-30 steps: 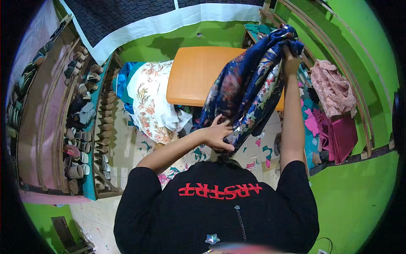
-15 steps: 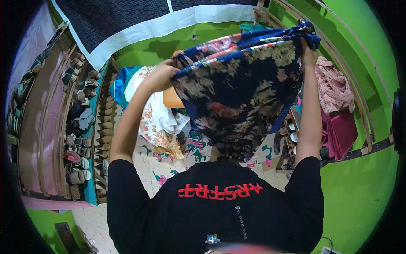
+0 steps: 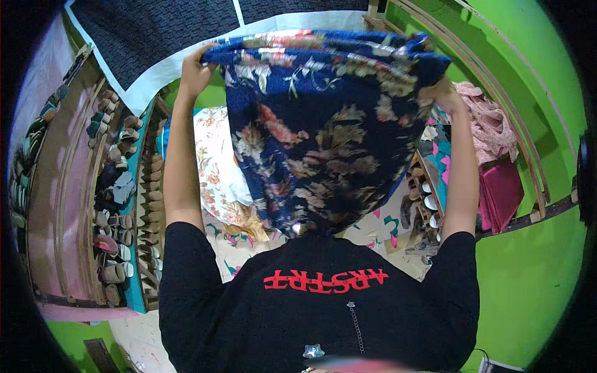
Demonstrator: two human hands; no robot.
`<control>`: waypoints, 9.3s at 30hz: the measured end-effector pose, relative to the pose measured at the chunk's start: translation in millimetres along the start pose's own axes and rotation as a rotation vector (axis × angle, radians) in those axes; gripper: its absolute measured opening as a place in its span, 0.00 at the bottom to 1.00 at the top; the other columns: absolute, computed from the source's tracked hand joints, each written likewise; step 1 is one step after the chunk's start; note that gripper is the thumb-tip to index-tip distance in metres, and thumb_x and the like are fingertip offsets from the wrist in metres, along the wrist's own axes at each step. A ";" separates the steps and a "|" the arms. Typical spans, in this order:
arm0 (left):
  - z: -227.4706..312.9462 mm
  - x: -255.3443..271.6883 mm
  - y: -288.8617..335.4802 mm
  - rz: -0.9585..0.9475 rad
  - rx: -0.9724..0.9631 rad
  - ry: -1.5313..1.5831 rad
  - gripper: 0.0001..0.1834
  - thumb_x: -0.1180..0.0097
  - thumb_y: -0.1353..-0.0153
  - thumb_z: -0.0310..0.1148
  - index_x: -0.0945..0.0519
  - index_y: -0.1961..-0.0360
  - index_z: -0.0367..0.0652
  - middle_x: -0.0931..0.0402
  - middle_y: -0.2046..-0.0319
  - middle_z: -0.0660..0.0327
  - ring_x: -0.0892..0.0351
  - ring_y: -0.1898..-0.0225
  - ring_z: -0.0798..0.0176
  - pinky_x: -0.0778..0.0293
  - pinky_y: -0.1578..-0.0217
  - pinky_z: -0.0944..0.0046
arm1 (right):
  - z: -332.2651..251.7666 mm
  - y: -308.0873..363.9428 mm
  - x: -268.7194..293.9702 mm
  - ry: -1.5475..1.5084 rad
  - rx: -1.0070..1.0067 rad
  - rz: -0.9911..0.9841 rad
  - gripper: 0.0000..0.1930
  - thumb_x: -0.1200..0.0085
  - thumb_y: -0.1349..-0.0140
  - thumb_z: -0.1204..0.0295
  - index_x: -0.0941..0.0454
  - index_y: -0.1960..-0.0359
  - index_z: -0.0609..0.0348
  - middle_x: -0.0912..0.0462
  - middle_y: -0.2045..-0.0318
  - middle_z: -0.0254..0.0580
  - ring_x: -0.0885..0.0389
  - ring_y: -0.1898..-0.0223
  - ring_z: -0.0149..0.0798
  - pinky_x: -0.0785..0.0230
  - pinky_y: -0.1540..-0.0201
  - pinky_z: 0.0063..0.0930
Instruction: The person is folding clothes and placing them on a shelf.
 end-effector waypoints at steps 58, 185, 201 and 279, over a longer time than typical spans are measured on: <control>-197.0 -142.8 270.4 -0.157 0.906 -0.485 0.30 0.46 0.54 0.49 0.33 0.49 0.49 0.42 0.45 0.53 0.49 0.41 0.50 0.57 0.43 0.48 | 307.8 31.7 -138.2 0.683 -0.854 0.217 0.46 0.49 0.60 0.40 0.48 0.42 0.55 0.51 0.41 0.53 0.59 0.39 0.55 0.67 0.45 0.62; -206.4 -136.6 303.0 -0.291 1.501 -0.598 0.63 0.37 0.74 0.61 0.54 0.41 0.36 0.57 0.41 0.45 0.56 0.40 0.45 0.58 0.45 0.42 | 220.0 72.0 -175.7 0.467 -1.077 0.204 0.63 0.38 0.74 0.41 0.64 0.39 0.59 0.57 0.41 0.60 0.62 0.39 0.55 0.64 0.43 0.56; -227.5 -120.7 378.6 -0.291 1.277 -0.437 0.32 0.35 0.71 0.50 0.26 0.68 0.35 0.27 0.65 0.52 0.32 0.58 0.50 0.37 0.57 0.59 | 245.6 170.7 -241.1 -0.193 -0.786 0.225 0.31 0.36 0.63 0.61 0.29 0.59 0.71 0.26 0.59 0.48 0.27 0.58 0.41 0.38 0.53 0.30; 92.2 -446.5 231.5 -0.649 0.394 -0.152 0.34 0.43 0.62 0.56 0.30 0.50 0.60 0.57 0.39 0.49 0.63 0.40 0.37 0.65 0.47 0.33 | 263.5 247.4 -51.5 0.183 -0.717 0.543 0.34 0.52 0.50 0.49 0.37 0.51 0.69 0.35 0.53 0.62 0.38 0.49 0.54 0.46 0.47 0.37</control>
Point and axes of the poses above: each hand's wrist, its own y-axis away from the middle knuckle, its own x-axis out of the back of the hand, z = x × y, the point moved 9 cm from there along -y, towards the middle knuckle
